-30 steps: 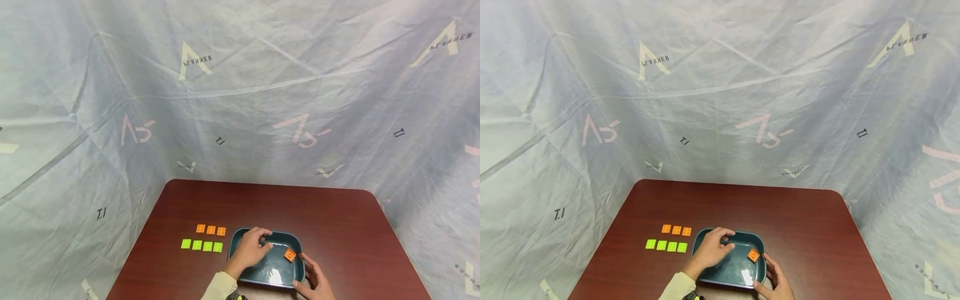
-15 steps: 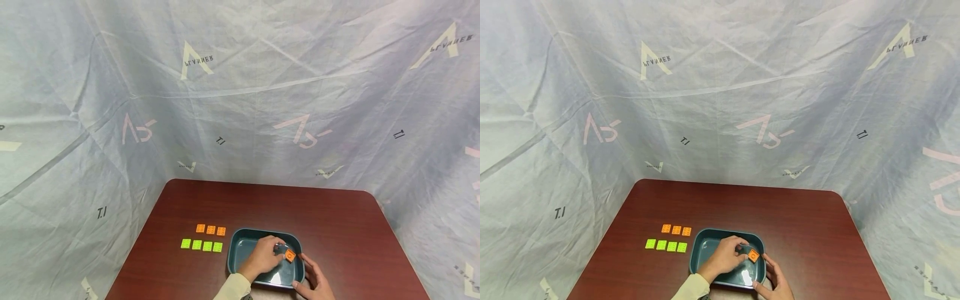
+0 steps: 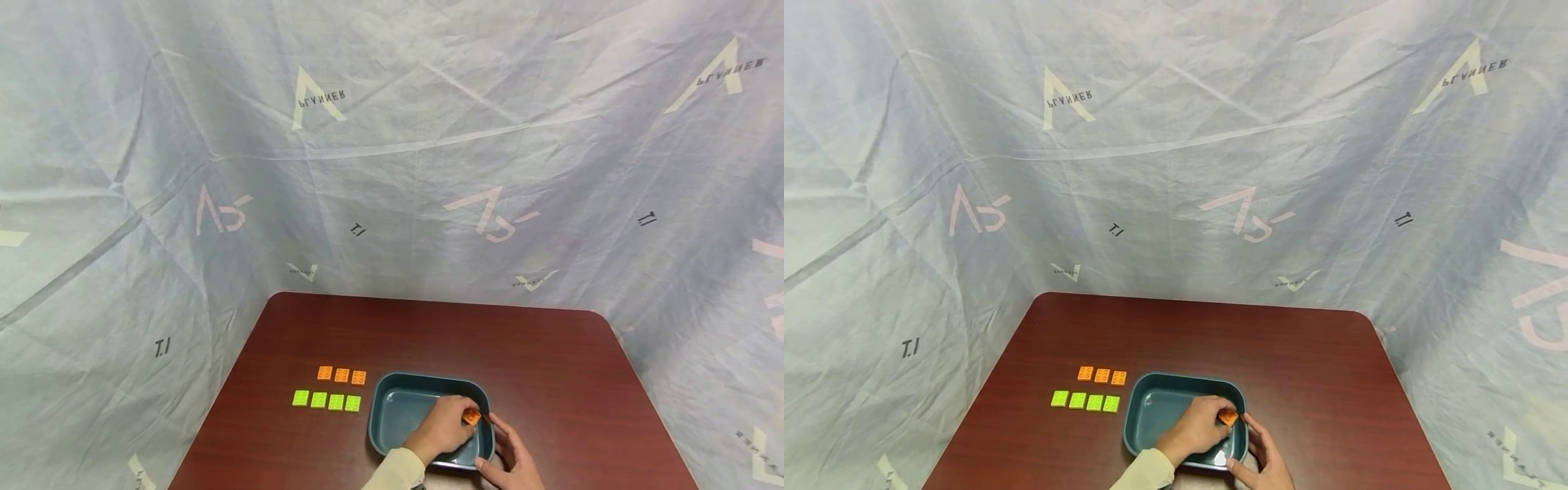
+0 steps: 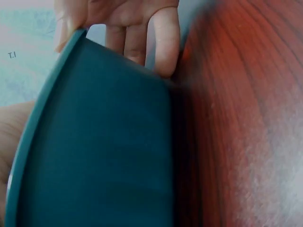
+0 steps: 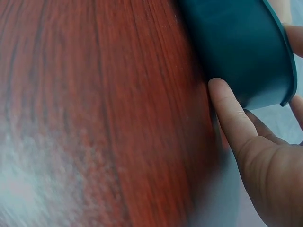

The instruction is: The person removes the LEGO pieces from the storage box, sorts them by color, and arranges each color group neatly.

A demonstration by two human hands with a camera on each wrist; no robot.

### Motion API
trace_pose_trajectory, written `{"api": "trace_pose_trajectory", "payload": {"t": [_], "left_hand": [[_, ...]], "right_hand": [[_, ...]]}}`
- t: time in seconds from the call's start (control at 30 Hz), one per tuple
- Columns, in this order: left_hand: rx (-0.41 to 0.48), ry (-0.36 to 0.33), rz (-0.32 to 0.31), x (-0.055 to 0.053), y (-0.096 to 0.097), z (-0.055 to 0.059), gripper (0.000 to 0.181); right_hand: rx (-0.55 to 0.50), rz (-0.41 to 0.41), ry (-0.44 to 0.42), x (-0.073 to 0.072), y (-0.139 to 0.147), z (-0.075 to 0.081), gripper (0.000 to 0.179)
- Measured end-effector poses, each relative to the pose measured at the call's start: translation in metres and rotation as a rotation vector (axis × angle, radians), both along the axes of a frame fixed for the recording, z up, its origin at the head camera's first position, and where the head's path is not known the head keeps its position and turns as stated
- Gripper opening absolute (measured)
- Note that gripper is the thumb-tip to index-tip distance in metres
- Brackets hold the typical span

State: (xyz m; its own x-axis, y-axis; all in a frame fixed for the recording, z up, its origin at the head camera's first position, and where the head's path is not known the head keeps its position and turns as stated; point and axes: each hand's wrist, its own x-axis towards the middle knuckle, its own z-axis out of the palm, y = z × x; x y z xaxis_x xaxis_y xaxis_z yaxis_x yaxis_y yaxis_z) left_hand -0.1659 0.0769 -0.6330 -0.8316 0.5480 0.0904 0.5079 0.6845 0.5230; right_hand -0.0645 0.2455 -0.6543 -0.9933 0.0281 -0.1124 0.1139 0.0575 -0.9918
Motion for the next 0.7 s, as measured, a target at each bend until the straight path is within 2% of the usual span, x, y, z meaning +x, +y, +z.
{"api": "trace_pose_trajectory", "payload": {"t": [0.17, 0.23, 0.4, 0.6, 0.7], "left_hand": [[-0.029, -0.011, 0.014, 0.006, 0.005, -0.007, 0.030], [-0.042, -0.007, 0.013, 0.007, 0.007, -0.008, 0.029], [-0.052, 0.034, 0.013, 0.004, 0.011, -0.008, 0.025], [0.038, -0.017, 0.041, 0.001, 0.010, -0.003, 0.015], [0.088, -0.033, 0.067, 0.001, 0.007, -0.001, 0.011]], "right_hand": [[0.031, -0.017, -0.101, 0.003, -0.002, -0.001, 0.088], [0.041, -0.029, -0.116, 0.004, -0.003, -0.001, 0.088], [0.056, -0.048, -0.052, 0.002, -0.004, -0.003, 0.086], [0.059, -0.054, -0.012, 0.001, -0.004, -0.002, 0.086], [0.043, -0.064, -0.025, -0.001, -0.004, 0.000, 0.087]]}}
